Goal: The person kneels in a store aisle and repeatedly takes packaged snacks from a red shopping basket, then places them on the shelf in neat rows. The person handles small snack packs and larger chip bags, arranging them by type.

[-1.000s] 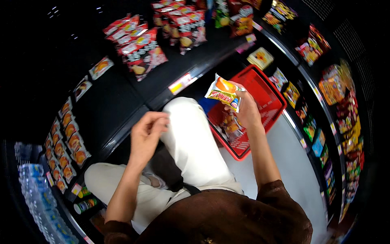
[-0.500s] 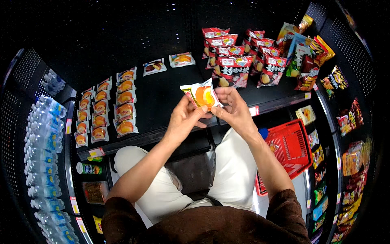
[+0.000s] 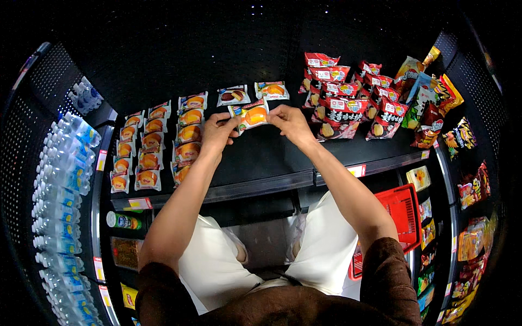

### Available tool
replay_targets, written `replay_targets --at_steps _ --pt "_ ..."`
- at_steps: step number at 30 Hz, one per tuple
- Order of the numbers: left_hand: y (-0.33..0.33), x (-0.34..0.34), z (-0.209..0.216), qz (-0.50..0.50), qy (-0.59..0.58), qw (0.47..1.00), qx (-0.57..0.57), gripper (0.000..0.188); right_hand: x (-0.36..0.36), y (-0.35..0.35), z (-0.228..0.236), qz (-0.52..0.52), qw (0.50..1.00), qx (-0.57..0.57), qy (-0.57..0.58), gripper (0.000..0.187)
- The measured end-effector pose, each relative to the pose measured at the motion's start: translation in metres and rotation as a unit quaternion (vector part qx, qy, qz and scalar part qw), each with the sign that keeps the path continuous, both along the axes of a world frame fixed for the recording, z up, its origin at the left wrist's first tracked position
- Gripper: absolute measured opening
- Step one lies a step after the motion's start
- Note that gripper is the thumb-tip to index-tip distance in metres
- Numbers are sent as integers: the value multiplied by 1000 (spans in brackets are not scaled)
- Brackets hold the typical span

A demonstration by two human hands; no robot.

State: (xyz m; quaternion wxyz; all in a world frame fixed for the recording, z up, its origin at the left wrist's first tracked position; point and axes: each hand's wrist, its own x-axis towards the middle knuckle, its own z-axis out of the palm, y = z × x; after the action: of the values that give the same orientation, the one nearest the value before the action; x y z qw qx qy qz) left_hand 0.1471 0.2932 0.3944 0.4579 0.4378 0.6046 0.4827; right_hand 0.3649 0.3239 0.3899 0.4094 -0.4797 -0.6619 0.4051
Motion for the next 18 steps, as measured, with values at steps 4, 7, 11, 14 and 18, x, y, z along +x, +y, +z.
replay_targets --at_steps 4,7,11,14,18 --pt "17 -8 -24 69 -19 997 24 47 -27 27 -19 -17 998 -53 -9 18" --pt "28 -8 -36 80 -10 996 27 37 -40 43 -36 -35 996 -77 27 18" --pt "48 -16 -54 58 50 997 31 29 -54 60 -46 -47 991 -104 63 25" --pt "63 -21 -65 72 113 990 40 27 -62 68 -56 -40 989 -113 88 32" --pt "81 -34 -85 87 185 975 81 28 -71 71 -54 -35 991 -95 83 33"
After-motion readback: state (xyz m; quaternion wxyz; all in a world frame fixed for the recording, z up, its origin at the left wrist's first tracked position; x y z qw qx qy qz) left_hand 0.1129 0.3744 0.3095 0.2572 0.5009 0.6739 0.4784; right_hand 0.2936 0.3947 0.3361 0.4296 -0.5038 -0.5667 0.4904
